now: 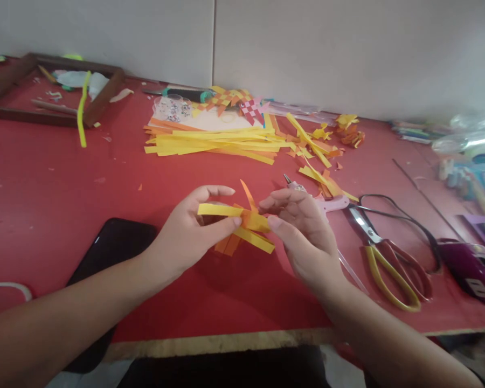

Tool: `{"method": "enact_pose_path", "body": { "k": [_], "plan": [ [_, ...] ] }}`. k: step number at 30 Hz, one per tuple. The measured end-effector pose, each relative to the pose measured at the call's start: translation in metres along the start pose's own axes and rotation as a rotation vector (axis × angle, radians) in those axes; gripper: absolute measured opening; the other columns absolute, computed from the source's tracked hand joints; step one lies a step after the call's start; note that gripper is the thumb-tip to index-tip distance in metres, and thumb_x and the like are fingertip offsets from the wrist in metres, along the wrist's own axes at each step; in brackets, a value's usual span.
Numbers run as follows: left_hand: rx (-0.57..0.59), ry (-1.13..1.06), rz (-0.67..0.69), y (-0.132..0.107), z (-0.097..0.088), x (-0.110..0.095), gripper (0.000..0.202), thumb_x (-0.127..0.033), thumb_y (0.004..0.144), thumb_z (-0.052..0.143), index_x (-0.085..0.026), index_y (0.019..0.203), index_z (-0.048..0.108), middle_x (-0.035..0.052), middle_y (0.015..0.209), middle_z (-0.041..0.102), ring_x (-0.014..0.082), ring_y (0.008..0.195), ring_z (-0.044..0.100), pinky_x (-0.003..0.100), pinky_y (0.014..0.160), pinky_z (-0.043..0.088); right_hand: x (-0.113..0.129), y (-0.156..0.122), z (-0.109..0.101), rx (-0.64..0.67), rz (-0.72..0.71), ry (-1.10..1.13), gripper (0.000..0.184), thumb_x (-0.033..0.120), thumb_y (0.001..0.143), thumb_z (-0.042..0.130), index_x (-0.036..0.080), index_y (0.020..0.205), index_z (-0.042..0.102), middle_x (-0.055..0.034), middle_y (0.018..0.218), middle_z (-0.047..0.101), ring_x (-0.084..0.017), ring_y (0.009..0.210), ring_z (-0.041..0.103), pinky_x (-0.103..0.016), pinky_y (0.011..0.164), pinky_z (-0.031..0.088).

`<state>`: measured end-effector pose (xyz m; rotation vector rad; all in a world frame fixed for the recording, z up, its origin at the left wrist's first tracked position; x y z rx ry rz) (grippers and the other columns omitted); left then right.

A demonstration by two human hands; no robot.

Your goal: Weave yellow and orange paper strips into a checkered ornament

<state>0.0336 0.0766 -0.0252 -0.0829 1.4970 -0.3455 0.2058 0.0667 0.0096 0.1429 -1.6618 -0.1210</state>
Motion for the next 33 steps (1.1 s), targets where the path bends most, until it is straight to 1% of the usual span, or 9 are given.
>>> {"method": "enact_pose_path", "body": {
  "k": [5, 10, 13, 15, 18, 20, 25, 29, 33],
  "plan": [
    [0.051, 0.08, 0.024, -0.003, 0.007, -0.009, 0.038, -0.028, 0.08, 0.078, -0.022, 0.112, 0.06, -0.0026, 0.082, 0.07, 0.0141, 0.071, 0.071, 0.022, 0.061, 0.055, 0.016, -0.001, 0.004, 0.087, -0.168, -0.223, 0.017, 0.018, 0.088, 0.065, 0.025, 0.103, 0.067, -0.0032, 0.102, 0.064, -0.016, 0.096, 0.064, -0.032, 0.082, 0.058],
    [0.126, 0.112, 0.13, -0.003, 0.015, -0.016, 0.033, -0.027, 0.082, 0.074, -0.021, 0.11, 0.057, 0.0007, 0.092, 0.072, 0.0166, 0.087, 0.072, 0.026, 0.077, 0.057, 0.021, -0.007, 0.008, 0.13, -0.249, -0.332, 0.022, 0.015, 0.091, 0.062, 0.027, 0.108, 0.069, -0.0024, 0.102, 0.062, -0.016, 0.1, 0.06, -0.033, 0.088, 0.053],
    [0.118, 0.193, 0.148, -0.003, 0.015, -0.015, 0.033, -0.025, 0.082, 0.073, -0.022, 0.11, 0.057, 0.0008, 0.094, 0.071, 0.0176, 0.092, 0.071, 0.028, 0.082, 0.057, 0.023, -0.007, 0.009, 0.137, -0.266, -0.363, 0.024, 0.017, 0.091, 0.062, 0.027, 0.111, 0.069, -0.0033, 0.103, 0.061, -0.018, 0.101, 0.061, -0.035, 0.089, 0.054],
    [0.133, 0.241, 0.124, -0.004, 0.015, -0.012, 0.034, -0.023, 0.082, 0.072, -0.023, 0.112, 0.057, 0.0009, 0.094, 0.072, 0.0182, 0.091, 0.072, 0.028, 0.08, 0.057, 0.026, -0.007, 0.009, 0.125, -0.298, -0.414, 0.022, 0.019, 0.089, 0.066, 0.027, 0.109, 0.071, -0.0037, 0.101, 0.061, -0.018, 0.097, 0.062, -0.036, 0.086, 0.055],
    [0.185, 0.275, 0.068, -0.007, 0.019, -0.008, 0.035, -0.024, 0.083, 0.071, -0.025, 0.114, 0.056, 0.0008, 0.093, 0.074, 0.019, 0.087, 0.072, 0.028, 0.075, 0.055, 0.034, -0.007, 0.011, 0.104, -0.386, -0.502, 0.013, 0.02, 0.086, 0.069, 0.026, 0.096, 0.075, -0.0029, 0.092, 0.062, -0.017, 0.088, 0.063, -0.035, 0.077, 0.056],
    [0.204, 0.294, 0.048, -0.009, 0.02, -0.008, 0.036, -0.025, 0.082, 0.071, -0.025, 0.115, 0.056, 0.0005, 0.091, 0.074, 0.0195, 0.087, 0.072, 0.029, 0.076, 0.054, 0.038, -0.008, 0.013, 0.105, -0.43, -0.545, 0.011, 0.018, 0.086, 0.068, 0.026, 0.089, 0.075, -0.0022, 0.088, 0.062, -0.016, 0.083, 0.063, -0.033, 0.073, 0.056],
    [0.207, 0.309, 0.013, -0.009, 0.022, -0.006, 0.04, -0.024, 0.079, 0.073, -0.024, 0.116, 0.056, -0.0001, 0.087, 0.073, 0.0208, 0.087, 0.072, 0.031, 0.079, 0.053, 0.036, -0.007, 0.014, 0.13, -0.403, -0.546, 0.01, 0.018, 0.085, 0.068, 0.025, 0.086, 0.075, -0.0015, 0.085, 0.064, -0.015, 0.077, 0.064, -0.032, 0.067, 0.056],
    [0.191, 0.258, -0.034, -0.007, 0.019, -0.003, 0.042, -0.023, 0.076, 0.074, -0.024, 0.114, 0.057, -0.0013, 0.082, 0.07, 0.0204, 0.084, 0.071, 0.028, 0.071, 0.052, 0.042, -0.009, 0.017, 0.152, -0.462, -0.517, 0.009, 0.016, 0.083, 0.069, 0.024, 0.084, 0.073, -0.0025, 0.085, 0.067, -0.017, 0.078, 0.066, -0.033, 0.068, 0.055],
    [0.196, 0.158, -0.125, -0.004, 0.017, 0.004, 0.043, -0.027, 0.074, 0.076, -0.022, 0.114, 0.058, -0.0018, 0.078, 0.067, 0.0172, 0.073, 0.067, 0.026, 0.063, 0.05, 0.049, -0.013, 0.022, 0.207, -0.549, -0.473, 0.017, 0.009, 0.083, 0.066, 0.024, 0.09, 0.068, -0.0013, 0.084, 0.073, -0.018, 0.078, 0.067, -0.039, 0.077, 0.055]
  ]
}}
Point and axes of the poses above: each hand's wrist, its own y-axis towards the middle knuckle, its own z-axis out of the palm, x = y × z, the point moved 9 cm from there along y, towards the middle knuckle
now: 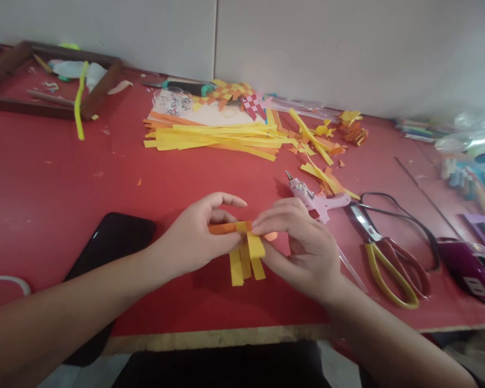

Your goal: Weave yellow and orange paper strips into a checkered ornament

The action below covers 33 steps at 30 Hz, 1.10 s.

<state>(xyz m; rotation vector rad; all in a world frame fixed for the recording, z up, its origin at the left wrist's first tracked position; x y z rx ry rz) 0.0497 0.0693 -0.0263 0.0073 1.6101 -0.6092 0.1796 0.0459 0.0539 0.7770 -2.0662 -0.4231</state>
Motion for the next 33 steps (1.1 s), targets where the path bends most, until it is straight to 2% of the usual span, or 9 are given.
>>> {"method": "enact_pose_path", "body": {
  "k": [4, 8, 13, 18, 23, 26, 33],
  "plan": [
    [0.033, -0.084, -0.06, 0.002, 0.001, 0.005, 0.043, -0.028, 0.077, 0.076, -0.021, 0.116, 0.058, -0.0022, 0.079, 0.066, 0.0143, 0.068, 0.064, 0.025, 0.062, 0.048, 0.009, 0.001, -0.002, 0.022, -0.092, -0.023, 0.022, 0.005, 0.082, 0.063, 0.025, 0.092, 0.064, -0.0013, 0.084, 0.076, -0.017, 0.075, 0.068, -0.04, 0.075, 0.055],
    [0.056, -0.093, -0.049, 0.001, 0.004, 0.004, 0.044, -0.026, 0.077, 0.076, -0.022, 0.117, 0.059, -0.0021, 0.081, 0.066, 0.0141, 0.071, 0.064, 0.025, 0.065, 0.048, 0.011, 0.002, -0.004, 0.039, -0.13, -0.045, 0.027, 0.005, 0.081, 0.061, 0.027, 0.095, 0.062, -0.0007, 0.083, 0.075, -0.019, 0.075, 0.066, -0.04, 0.071, 0.056],
    [0.053, -0.087, -0.04, 0.001, 0.004, 0.002, 0.041, -0.027, 0.078, 0.076, -0.021, 0.115, 0.06, -0.0023, 0.079, 0.065, 0.015, 0.073, 0.064, 0.026, 0.067, 0.048, 0.015, -0.001, -0.002, 0.055, -0.216, -0.137, 0.038, 0.003, 0.08, 0.061, 0.027, 0.108, 0.065, -0.0012, 0.083, 0.073, -0.019, 0.076, 0.064, -0.041, 0.074, 0.056],
    [0.064, -0.099, 0.033, 0.002, 0.004, 0.0, 0.034, -0.029, 0.08, 0.074, -0.024, 0.112, 0.067, -0.0026, 0.078, 0.064, 0.0144, 0.071, 0.063, 0.026, 0.065, 0.048, 0.015, -0.004, 0.0, 0.048, -0.239, -0.241, 0.037, 0.005, 0.08, 0.061, 0.027, 0.108, 0.068, -0.0018, 0.084, 0.068, -0.02, 0.081, 0.062, -0.04, 0.073, 0.055],
    [0.056, -0.118, 0.098, 0.002, 0.004, -0.004, 0.018, -0.021, 0.081, 0.072, -0.024, 0.098, 0.074, -0.0004, 0.091, 0.072, 0.016, 0.086, 0.067, 0.027, 0.076, 0.052, 0.016, -0.007, 0.0, 0.021, -0.264, -0.282, 0.028, 0.006, 0.08, 0.065, 0.027, 0.098, 0.07, -0.0024, 0.086, 0.064, -0.019, 0.082, 0.06, -0.04, 0.075, 0.054],
    [0.052, -0.144, 0.085, 0.003, 0.005, -0.004, 0.009, -0.018, 0.08, 0.072, -0.023, 0.087, 0.075, 0.0002, 0.095, 0.076, 0.0178, 0.091, 0.07, 0.03, 0.083, 0.053, 0.017, -0.009, -0.001, 0.004, -0.277, -0.286, 0.025, 0.005, 0.081, 0.066, 0.027, 0.092, 0.071, -0.0021, 0.086, 0.064, -0.019, 0.082, 0.059, -0.041, 0.076, 0.053],
    [-0.011, -0.149, 0.074, 0.002, -0.002, -0.003, 0.014, -0.034, 0.085, 0.074, -0.024, 0.092, 0.081, 0.0027, 0.099, 0.08, 0.0216, 0.099, 0.072, 0.033, 0.092, 0.054, 0.016, -0.009, 0.0, 0.038, -0.269, -0.251, 0.029, 0.004, 0.081, 0.061, 0.027, 0.094, 0.07, -0.0024, 0.088, 0.067, -0.019, 0.081, 0.06, -0.041, 0.076, 0.054]
  ]
}}
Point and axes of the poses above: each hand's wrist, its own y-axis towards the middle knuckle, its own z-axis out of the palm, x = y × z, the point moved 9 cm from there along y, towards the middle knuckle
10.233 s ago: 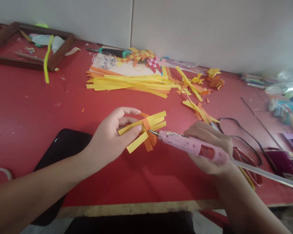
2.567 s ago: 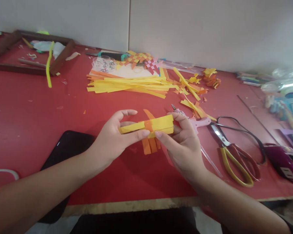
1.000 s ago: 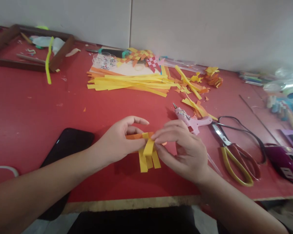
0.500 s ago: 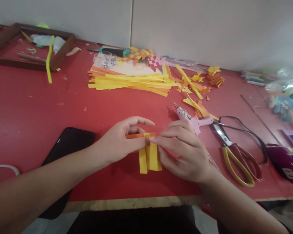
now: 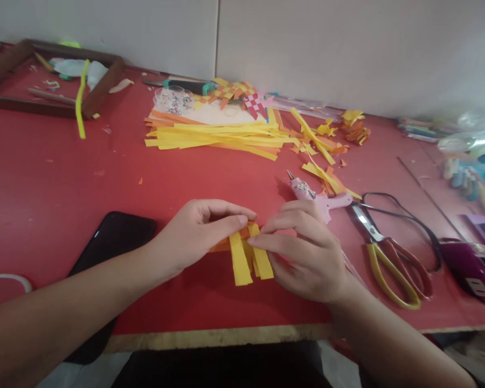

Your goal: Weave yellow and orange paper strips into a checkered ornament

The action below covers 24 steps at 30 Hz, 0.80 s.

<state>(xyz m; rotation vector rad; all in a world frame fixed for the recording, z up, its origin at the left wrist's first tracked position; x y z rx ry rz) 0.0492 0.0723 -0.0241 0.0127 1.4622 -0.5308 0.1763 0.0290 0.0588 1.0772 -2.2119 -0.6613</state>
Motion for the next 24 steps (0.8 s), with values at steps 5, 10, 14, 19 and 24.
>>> {"method": "enact_pose_path", "body": {
  "k": [5, 10, 14, 19, 24],
  "plan": [
    [0.023, -0.056, 0.042, 0.0, -0.001, -0.002, 0.013, -0.034, 0.081, 0.081, -0.024, 0.091, 0.08, 0.0009, 0.095, 0.08, 0.0175, 0.092, 0.072, 0.027, 0.085, 0.056, 0.003, 0.002, -0.005, -0.04, -0.028, -0.043, 0.03, 0.002, 0.081, 0.062, 0.028, 0.093, 0.07, -0.0024, 0.09, 0.072, -0.019, 0.082, 0.062, -0.039, 0.075, 0.055],
    [0.005, -0.139, -0.009, 0.001, -0.002, 0.004, 0.017, -0.03, 0.079, 0.083, -0.024, 0.094, 0.078, -0.0018, 0.085, 0.076, 0.0119, 0.08, 0.07, 0.022, 0.075, 0.054, 0.006, 0.002, -0.005, -0.031, -0.051, -0.028, 0.028, 0.005, 0.08, 0.065, 0.028, 0.095, 0.072, -0.0004, 0.091, 0.079, -0.022, 0.087, 0.065, -0.039, 0.071, 0.057],
    [0.004, -0.204, -0.068, 0.001, -0.001, 0.009, 0.02, -0.028, 0.079, 0.083, -0.025, 0.097, 0.077, -0.0025, 0.08, 0.075, 0.0108, 0.078, 0.069, 0.022, 0.075, 0.053, 0.005, 0.0, -0.004, -0.029, -0.047, -0.016, 0.03, 0.007, 0.079, 0.066, 0.03, 0.097, 0.073, 0.0025, 0.094, 0.081, -0.022, 0.088, 0.067, -0.04, 0.071, 0.057],
    [0.0, -0.26, -0.069, 0.002, -0.002, 0.011, 0.018, -0.025, 0.079, 0.083, -0.024, 0.096, 0.077, -0.0024, 0.08, 0.074, 0.011, 0.079, 0.069, 0.023, 0.077, 0.053, 0.005, 0.0, -0.005, -0.004, -0.046, -0.011, 0.028, 0.01, 0.076, 0.068, 0.026, 0.099, 0.073, 0.0006, 0.094, 0.081, -0.023, 0.087, 0.065, -0.041, 0.073, 0.055],
    [0.049, -0.233, -0.014, 0.0, 0.002, 0.003, 0.024, -0.029, 0.078, 0.085, -0.024, 0.101, 0.077, -0.0017, 0.088, 0.075, 0.0107, 0.085, 0.069, 0.022, 0.08, 0.053, 0.004, 0.001, -0.01, 0.002, 0.051, 0.14, 0.03, 0.034, 0.085, 0.054, 0.022, 0.104, 0.073, -0.0069, 0.102, 0.079, -0.029, 0.09, 0.066, -0.051, 0.08, 0.052]
  ]
}}
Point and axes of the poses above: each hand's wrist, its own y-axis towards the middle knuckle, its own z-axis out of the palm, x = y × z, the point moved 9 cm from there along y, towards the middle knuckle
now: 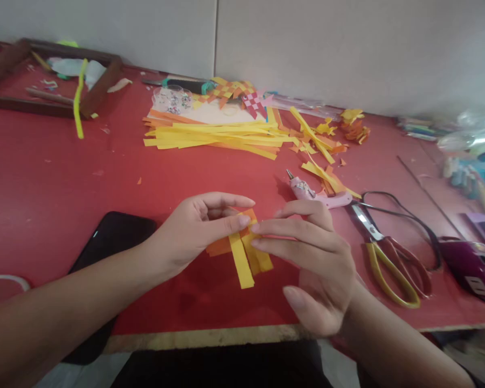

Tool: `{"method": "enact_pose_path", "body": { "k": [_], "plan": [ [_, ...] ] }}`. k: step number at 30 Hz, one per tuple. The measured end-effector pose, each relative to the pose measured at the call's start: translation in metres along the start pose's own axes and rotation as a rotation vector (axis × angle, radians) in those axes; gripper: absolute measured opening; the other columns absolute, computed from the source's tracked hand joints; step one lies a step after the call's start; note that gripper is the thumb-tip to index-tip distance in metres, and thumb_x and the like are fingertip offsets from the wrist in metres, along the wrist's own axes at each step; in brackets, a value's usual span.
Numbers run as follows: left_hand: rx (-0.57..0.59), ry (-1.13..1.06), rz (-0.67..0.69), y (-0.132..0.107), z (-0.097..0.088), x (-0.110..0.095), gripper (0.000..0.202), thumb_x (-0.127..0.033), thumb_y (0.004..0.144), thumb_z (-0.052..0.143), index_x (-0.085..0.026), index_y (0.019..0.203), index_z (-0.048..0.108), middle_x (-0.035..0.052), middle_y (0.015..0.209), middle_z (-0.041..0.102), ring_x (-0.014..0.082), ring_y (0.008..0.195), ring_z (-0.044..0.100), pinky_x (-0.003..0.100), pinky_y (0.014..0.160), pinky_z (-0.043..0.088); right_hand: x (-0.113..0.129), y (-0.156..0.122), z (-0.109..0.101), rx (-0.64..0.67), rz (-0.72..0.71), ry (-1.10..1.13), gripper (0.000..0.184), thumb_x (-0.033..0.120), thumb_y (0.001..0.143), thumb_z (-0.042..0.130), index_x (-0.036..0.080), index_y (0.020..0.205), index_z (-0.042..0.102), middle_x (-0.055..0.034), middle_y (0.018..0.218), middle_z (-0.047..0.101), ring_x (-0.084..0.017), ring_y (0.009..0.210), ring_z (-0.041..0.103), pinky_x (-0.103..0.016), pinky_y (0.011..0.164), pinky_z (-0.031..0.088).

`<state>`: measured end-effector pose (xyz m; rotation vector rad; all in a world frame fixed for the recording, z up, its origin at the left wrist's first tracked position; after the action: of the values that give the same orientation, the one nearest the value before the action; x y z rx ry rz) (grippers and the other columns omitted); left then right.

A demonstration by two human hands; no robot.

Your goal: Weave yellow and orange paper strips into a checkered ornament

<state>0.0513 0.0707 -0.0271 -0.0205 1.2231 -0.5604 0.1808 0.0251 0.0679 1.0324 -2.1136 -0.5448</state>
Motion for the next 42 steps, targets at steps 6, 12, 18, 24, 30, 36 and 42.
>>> {"method": "enact_pose_path", "body": {
  "k": [6, 12, 18, 24, 30, 36, 42],
  "plan": [
    [-0.017, 0.211, 0.053, -0.003, 0.002, -0.009, 0.043, -0.029, 0.078, 0.084, -0.023, 0.117, 0.067, -0.0035, 0.082, 0.071, 0.01, 0.075, 0.067, 0.02, 0.069, 0.052, -0.007, 0.005, -0.003, -0.081, 0.095, 0.084, 0.013, 0.016, 0.088, 0.058, 0.021, 0.09, 0.069, -0.0042, 0.081, 0.075, -0.02, 0.074, 0.066, -0.042, 0.078, 0.052],
    [0.003, 0.336, 0.164, -0.007, 0.006, -0.017, 0.033, -0.023, 0.082, 0.077, -0.021, 0.112, 0.064, -0.004, 0.079, 0.071, 0.0093, 0.075, 0.068, 0.019, 0.072, 0.052, -0.023, 0.0, 0.009, -0.081, 0.275, -0.017, 0.007, 0.02, 0.085, 0.071, 0.02, 0.087, 0.064, -0.0051, 0.085, 0.068, -0.019, 0.082, 0.063, -0.037, 0.077, 0.052],
    [-0.041, 0.419, 0.182, -0.007, 0.003, -0.019, 0.033, -0.028, 0.081, 0.078, -0.021, 0.11, 0.064, -0.0038, 0.079, 0.069, 0.0104, 0.075, 0.068, 0.02, 0.071, 0.052, -0.024, -0.002, 0.016, -0.04, 0.232, -0.052, 0.007, 0.015, 0.091, 0.065, 0.019, 0.086, 0.061, -0.004, 0.083, 0.066, -0.018, 0.086, 0.059, -0.036, 0.082, 0.049],
    [-0.064, 0.447, 0.144, -0.006, 0.001, -0.017, 0.034, -0.028, 0.08, 0.079, -0.021, 0.109, 0.062, -0.0038, 0.076, 0.068, 0.0115, 0.073, 0.067, 0.021, 0.068, 0.053, -0.028, -0.007, 0.025, 0.018, 0.211, -0.076, 0.01, 0.013, 0.096, 0.056, 0.019, 0.088, 0.056, -0.0065, 0.087, 0.065, -0.02, 0.09, 0.056, -0.038, 0.084, 0.047],
    [-0.074, 0.435, 0.12, -0.006, 0.0, -0.015, 0.034, -0.026, 0.079, 0.079, -0.021, 0.108, 0.063, -0.0043, 0.075, 0.069, 0.0108, 0.07, 0.067, 0.02, 0.067, 0.053, -0.028, -0.005, 0.022, 0.012, 0.243, -0.063, 0.009, 0.015, 0.093, 0.06, 0.02, 0.086, 0.057, -0.0047, 0.084, 0.065, -0.02, 0.089, 0.056, -0.037, 0.084, 0.048],
    [-0.058, 0.351, 0.064, -0.004, 0.001, -0.012, 0.042, -0.028, 0.075, 0.084, -0.021, 0.112, 0.065, -0.0039, 0.076, 0.073, 0.0113, 0.071, 0.069, 0.02, 0.068, 0.054, -0.034, -0.004, 0.019, 0.003, 0.332, 0.017, 0.007, 0.017, 0.092, 0.062, 0.021, 0.087, 0.059, -0.0026, 0.083, 0.066, -0.017, 0.088, 0.059, -0.033, 0.08, 0.05],
    [-0.055, 0.324, 0.026, -0.006, 0.0, -0.01, 0.046, -0.031, 0.078, 0.082, -0.019, 0.119, 0.065, -0.0014, 0.08, 0.076, 0.0131, 0.074, 0.071, 0.022, 0.07, 0.057, -0.038, -0.007, 0.02, -0.008, 0.365, 0.029, 0.008, 0.019, 0.093, 0.061, 0.021, 0.086, 0.058, -0.0029, 0.084, 0.064, -0.017, 0.087, 0.06, -0.033, 0.079, 0.051]
  ]
}}
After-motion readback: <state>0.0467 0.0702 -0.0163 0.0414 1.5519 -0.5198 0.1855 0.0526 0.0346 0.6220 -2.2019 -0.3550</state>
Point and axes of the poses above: each hand's wrist, its own y-axis towards the middle knuckle, its own z-axis out of the palm, x = y × z, the point moved 9 cm from there along y, towards the middle knuckle
